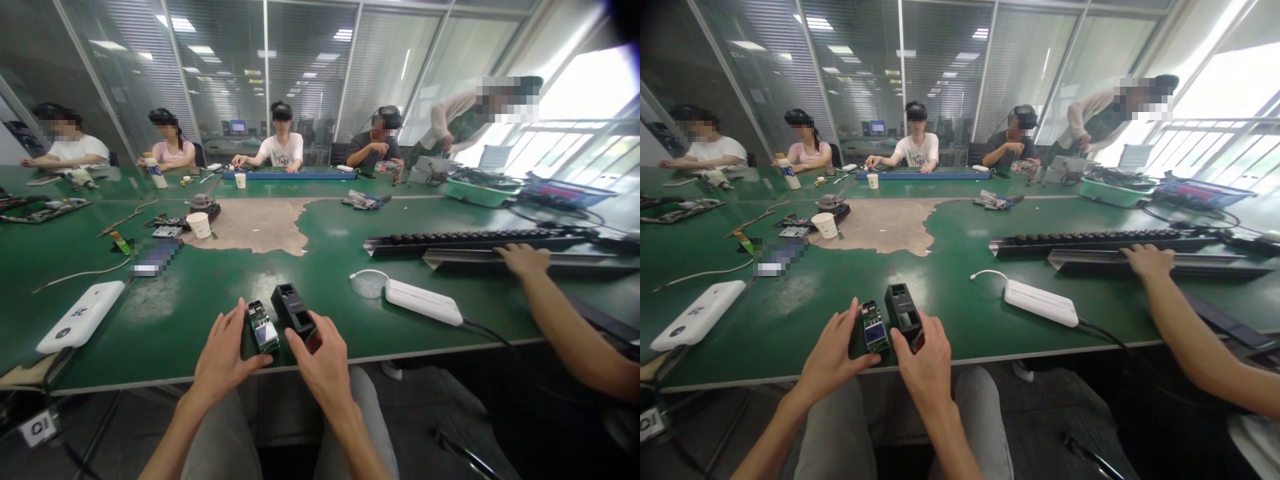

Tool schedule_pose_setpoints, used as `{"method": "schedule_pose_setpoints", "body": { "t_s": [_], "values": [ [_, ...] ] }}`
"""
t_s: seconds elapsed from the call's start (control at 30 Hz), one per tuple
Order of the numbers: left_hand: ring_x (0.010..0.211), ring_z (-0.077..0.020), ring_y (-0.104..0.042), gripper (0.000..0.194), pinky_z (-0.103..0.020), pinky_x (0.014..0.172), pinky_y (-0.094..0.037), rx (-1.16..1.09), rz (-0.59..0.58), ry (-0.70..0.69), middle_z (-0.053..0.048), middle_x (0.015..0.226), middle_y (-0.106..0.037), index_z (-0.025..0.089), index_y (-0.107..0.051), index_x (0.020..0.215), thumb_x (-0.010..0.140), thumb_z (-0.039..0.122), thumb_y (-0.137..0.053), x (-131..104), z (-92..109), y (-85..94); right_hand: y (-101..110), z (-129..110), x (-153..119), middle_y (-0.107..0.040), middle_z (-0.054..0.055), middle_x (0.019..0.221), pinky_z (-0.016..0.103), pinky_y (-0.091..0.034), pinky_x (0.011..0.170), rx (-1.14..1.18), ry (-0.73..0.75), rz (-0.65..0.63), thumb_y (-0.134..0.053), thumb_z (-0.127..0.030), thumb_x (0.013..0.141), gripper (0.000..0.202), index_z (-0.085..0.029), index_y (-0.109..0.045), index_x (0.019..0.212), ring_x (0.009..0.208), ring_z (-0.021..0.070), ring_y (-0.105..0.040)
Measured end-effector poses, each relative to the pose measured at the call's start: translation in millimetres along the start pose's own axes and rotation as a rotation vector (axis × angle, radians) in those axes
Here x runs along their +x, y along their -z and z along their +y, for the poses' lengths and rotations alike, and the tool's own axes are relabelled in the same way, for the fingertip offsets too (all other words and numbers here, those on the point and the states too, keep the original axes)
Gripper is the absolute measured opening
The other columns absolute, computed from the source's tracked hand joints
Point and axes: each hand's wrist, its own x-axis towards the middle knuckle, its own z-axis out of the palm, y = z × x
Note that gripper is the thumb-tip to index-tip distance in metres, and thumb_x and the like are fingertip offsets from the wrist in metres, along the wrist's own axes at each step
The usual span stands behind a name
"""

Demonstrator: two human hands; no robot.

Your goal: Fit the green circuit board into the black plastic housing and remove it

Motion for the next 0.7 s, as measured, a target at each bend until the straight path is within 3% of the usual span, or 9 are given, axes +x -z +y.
{"method": "schedule_pose_setpoints", "body": {
  "t_s": [0.07,0.33,0.53,0.7],
  "values": [
    [0.132,-0.0318,-0.035,0.112,-0.053,0.111,-0.020,-0.002,-0.004,0.006,-0.013,0.144,-0.039,0.021,0.001,0.148,0.066,0.059,-0.066,0,0,0.0,-5,-14,2,-0.060,0.004,0.086,0.028,-0.046,0.063,0.049,0.016,-0.048,-0.058,-0.040,0.081,0.031,-0.023,-0.059,0.107,0.066,0.0156,-0.054],
    [0.131,-0.0318,-0.037,0.109,-0.055,0.109,-0.024,-0.047,0.066,0.017,-0.016,0.144,-0.037,0.018,0.012,0.147,0.075,0.051,-0.063,1,7,4.6,-23,-44,6,-0.059,0.005,0.090,0.030,-0.044,0.074,-0.042,0.020,-0.117,-0.060,-0.032,0.080,0.026,-0.020,-0.059,0.102,0.083,0.0199,-0.056],
    [0.130,-0.0310,-0.038,0.100,-0.054,0.108,-0.025,-0.095,0.096,0.005,-0.016,0.142,-0.040,0.016,0.013,0.146,0.080,0.039,-0.057,0,6,5.2,-36,-53,4,-0.057,0.005,0.090,0.030,-0.044,0.075,-0.153,0.002,-0.159,-0.060,-0.034,0.079,0.027,-0.020,-0.057,0.101,0.083,0.0206,-0.057],
    [0.132,-0.0331,-0.035,0.102,-0.056,0.109,-0.024,-0.086,0.057,-0.008,-0.017,0.146,-0.035,0.016,0.011,0.147,0.077,0.042,-0.059,-2,4,8.7,-41,-49,-4,-0.057,0.006,0.090,0.030,-0.044,0.073,-0.238,-0.004,-0.162,-0.059,-0.033,0.079,0.027,-0.020,-0.055,0.102,0.083,0.0206,-0.057]
  ]
}}
